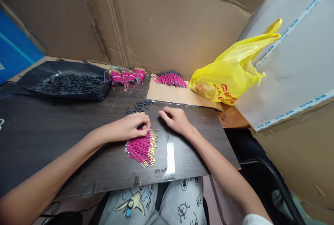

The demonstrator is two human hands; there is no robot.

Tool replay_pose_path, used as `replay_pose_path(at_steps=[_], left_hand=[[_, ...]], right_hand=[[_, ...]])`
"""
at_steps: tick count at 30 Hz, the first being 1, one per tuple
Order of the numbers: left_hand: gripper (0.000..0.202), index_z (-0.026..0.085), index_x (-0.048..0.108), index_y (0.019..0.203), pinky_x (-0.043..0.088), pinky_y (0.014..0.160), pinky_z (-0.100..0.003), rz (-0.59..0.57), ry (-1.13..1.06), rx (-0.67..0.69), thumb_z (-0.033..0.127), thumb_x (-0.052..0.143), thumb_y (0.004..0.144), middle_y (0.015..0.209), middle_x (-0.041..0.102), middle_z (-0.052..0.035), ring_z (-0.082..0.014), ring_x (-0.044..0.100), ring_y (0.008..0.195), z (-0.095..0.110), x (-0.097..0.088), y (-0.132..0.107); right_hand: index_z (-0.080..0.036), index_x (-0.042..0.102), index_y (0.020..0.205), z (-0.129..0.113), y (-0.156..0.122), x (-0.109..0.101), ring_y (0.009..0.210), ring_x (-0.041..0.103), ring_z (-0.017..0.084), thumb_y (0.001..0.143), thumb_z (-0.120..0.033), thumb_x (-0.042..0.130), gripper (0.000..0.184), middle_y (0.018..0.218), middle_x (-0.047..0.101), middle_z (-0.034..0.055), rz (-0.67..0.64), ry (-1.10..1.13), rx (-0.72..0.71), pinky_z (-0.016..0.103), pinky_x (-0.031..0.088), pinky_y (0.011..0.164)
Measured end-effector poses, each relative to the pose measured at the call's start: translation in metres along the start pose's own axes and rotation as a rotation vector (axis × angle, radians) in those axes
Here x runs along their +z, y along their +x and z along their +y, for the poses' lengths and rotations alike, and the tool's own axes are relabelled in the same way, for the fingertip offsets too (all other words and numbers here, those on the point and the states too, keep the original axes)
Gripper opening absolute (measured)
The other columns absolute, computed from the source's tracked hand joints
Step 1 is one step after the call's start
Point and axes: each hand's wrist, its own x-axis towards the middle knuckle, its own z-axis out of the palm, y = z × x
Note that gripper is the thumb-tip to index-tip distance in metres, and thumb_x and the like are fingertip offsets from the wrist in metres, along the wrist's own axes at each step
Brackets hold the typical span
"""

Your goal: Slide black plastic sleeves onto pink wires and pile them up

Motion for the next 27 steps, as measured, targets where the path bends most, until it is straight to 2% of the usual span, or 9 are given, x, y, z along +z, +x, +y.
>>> replay_pose_path(at_steps=[4,10,13,19,27], left_hand=[[0.008,0.019,0.06,0.082,0.037,0.073,-0.031,0.096,-0.051,-0.035,0.023,0.056,0.087,0.082,0.062,-0.0023,-0.0197,0.054,0.076,-0.002,0.005,0.001],[0.009,0.02,0.056,0.086,0.034,0.066,-0.03,0.209,-0.125,-0.042,0.025,0.052,0.093,0.072,0.056,0.0014,-0.0159,0.049,0.065,-0.003,0.007,0.004],[0.01,0.02,0.055,0.09,0.033,0.065,-0.029,0.243,-0.144,-0.041,0.026,0.051,0.096,0.07,0.055,0.0026,-0.0148,0.048,0.063,-0.005,0.008,0.005],[0.018,0.019,0.059,0.099,0.033,0.064,-0.028,0.248,-0.137,-0.032,0.034,0.05,0.103,0.067,0.053,0.0042,-0.0137,0.046,0.061,-0.005,0.009,0.004],[0.017,0.02,0.057,0.102,0.036,0.065,-0.027,0.225,-0.144,0.026,0.035,0.05,0.106,0.074,0.063,0.0041,-0.0127,0.05,0.063,-0.005,0.012,0.004]], right_hand=[[-0.02,0.071,0.096,-0.009,0.001,0.004,0.068,0.06,0.015,0.103,-0.043,0.056,0.029,0.078,0.069,0.0013,-0.02,0.193,0.031,0.027,0.044,0.067],[-0.02,0.069,0.109,-0.008,0.001,0.002,0.058,0.057,0.011,0.096,-0.046,0.066,0.03,0.08,0.065,-0.0006,-0.092,0.707,0.195,0.024,0.047,0.054],[-0.02,0.069,0.107,-0.003,0.003,0.001,0.069,0.064,0.014,0.088,-0.045,0.076,0.032,0.086,0.067,0.0008,-0.116,0.849,0.245,0.027,0.056,0.061],[-0.018,0.069,0.106,-0.004,0.003,0.005,0.074,0.068,0.014,0.088,-0.039,0.078,0.029,0.089,0.07,0.0025,-0.159,0.924,0.24,0.031,0.06,0.072],[-0.018,0.066,0.106,-0.006,0.001,0.011,0.072,0.064,0.014,0.092,-0.044,0.074,0.03,0.085,0.067,0.0021,-0.138,0.838,0.193,0.026,0.056,0.061]])
